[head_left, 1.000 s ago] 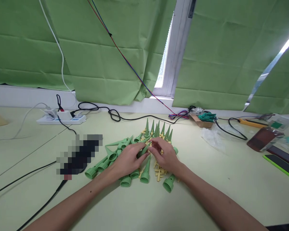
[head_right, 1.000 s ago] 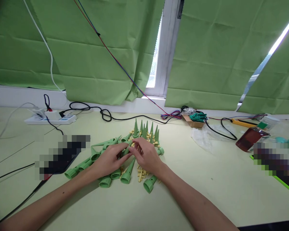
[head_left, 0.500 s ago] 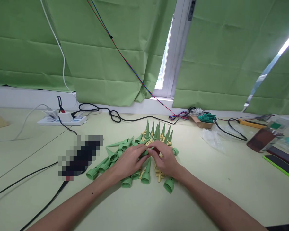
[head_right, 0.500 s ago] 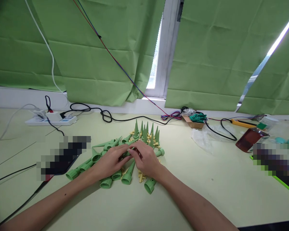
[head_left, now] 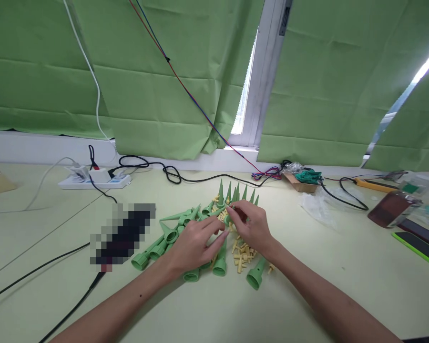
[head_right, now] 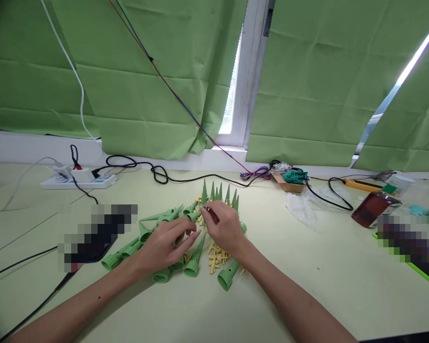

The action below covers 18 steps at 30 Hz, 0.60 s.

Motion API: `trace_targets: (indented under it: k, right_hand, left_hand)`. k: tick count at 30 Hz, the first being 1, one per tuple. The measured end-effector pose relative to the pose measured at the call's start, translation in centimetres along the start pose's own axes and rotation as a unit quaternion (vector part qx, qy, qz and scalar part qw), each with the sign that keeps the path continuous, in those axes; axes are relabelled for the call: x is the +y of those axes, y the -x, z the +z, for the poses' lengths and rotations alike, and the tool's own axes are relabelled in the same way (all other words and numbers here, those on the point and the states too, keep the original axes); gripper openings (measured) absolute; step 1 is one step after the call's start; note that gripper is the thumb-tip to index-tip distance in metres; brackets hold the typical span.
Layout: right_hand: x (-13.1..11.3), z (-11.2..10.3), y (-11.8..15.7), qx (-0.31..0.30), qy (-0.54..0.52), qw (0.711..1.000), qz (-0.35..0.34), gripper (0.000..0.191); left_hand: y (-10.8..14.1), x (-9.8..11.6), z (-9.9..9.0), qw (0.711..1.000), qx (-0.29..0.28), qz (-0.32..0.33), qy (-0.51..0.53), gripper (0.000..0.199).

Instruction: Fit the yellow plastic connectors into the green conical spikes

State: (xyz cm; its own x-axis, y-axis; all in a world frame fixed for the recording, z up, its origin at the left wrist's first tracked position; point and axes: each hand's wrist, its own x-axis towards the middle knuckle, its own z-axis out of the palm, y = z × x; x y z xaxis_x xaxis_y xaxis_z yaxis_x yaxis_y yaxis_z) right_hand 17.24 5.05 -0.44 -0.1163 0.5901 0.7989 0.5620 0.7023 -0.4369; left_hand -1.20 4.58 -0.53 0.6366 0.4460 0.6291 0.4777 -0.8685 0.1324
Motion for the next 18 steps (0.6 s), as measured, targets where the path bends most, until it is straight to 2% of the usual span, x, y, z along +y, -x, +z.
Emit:
trace_targets:
  k: [3,5,13,18]
  right_hand:
    - [-0.3,0.2,-0.9,-0.061,0.037,0.997,0.020,0.024]
    - [-0.5,0.6,-1.7,-0.091,0.059,0.994,0.028,0.026]
    - [1.2,4.1,-6.4,-0.059,0.063,0.994,0.063,0.022]
    - [2.4,6.6,-8.0,-0.116,0.078,0.986,0.087,0.022]
  left_hand:
    - [0.0,0.4,0.0,0.994,-0.056,0.086,-0.040,0.026]
    - [0.0,0.7,0.1,0.989,-0.071,0.116,-0.051,0.031]
    - [0.2,0.6,0.5,0.989,-0.085,0.107,-0.057,0.034]
    - [0.2,0.5,0.5,0.990,-0.084,0.103,-0.049,0.036]
